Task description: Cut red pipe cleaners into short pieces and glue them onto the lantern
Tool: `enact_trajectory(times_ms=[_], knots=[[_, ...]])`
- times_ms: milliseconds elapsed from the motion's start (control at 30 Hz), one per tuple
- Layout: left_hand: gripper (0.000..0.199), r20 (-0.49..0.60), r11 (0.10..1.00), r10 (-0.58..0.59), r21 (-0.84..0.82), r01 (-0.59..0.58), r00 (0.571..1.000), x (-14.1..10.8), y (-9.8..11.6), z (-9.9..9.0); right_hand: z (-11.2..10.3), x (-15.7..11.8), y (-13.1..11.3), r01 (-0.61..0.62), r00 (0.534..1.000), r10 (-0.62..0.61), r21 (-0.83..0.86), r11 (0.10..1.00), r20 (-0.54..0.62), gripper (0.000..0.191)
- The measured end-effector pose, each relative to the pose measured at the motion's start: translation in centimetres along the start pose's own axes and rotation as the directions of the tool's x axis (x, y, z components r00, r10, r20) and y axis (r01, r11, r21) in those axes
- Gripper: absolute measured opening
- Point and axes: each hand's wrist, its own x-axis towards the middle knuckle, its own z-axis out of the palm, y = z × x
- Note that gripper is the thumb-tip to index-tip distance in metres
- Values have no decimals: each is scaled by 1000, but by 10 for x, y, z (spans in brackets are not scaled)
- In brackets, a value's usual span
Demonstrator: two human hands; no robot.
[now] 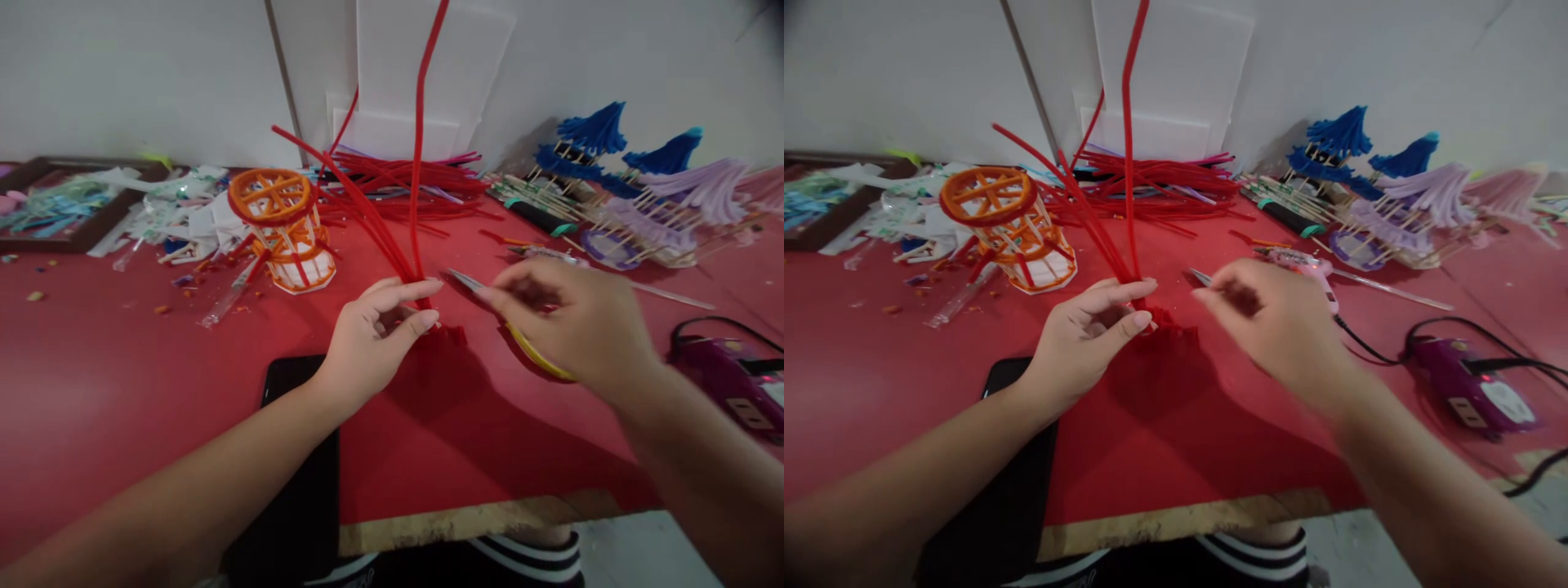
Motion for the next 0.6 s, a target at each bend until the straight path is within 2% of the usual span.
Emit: enact_trajectory(times_ms=[33, 67, 133, 200, 233, 300, 400, 467, 533, 600], knots=[[26, -2, 1000, 21, 13, -21, 1000, 0, 0, -1, -9, 0, 9, -104, 983, 118, -104, 989, 139, 23], [27, 3, 999, 30, 20, -30, 1000, 0, -1, -1, -17, 0, 19, -134, 943, 195, -229, 964, 268, 23], [30, 27, 1000, 17, 14, -17, 999, 0, -2, -1, -30, -3, 39, -108, 808, 324, -416, 903, 493, 23], [32, 43, 1000, 4, 1, -4, 999, 0, -2, 0, -36, -7, 52, -4, 699, 314, -436, 900, 643, 18], [33, 50, 1000, 9, 3, -9, 999, 0, -2, 0, -36, -9, 56, 21, 667, 301, -421, 907, 682, 15], [35, 69, 998, 33, 44, -36, 997, -1, -1, 1, -31, -12, 59, 35, 664, 290, -416, 909, 689, 13], [37, 126, 990, 56, 121, -71, 990, -1, 2, 1, -20, -13, 63, 3, 714, 329, -472, 882, 619, 17], [37, 166, 989, 54, 129, -76, 985, -1, 3, 0, -18, -12, 69, -22, 725, 345, -480, 877, 596, 20], [37, 195, 990, 45, 125, -70, 980, -1, 4, -1, -22, -10, 74, -56, 709, 327, -412, 909, 624, 27], [37, 211, 991, 26, 126, -54, 977, -2, 4, -2, -31, -8, 76, -99, 654, 270, -275, 956, 706, 35]])
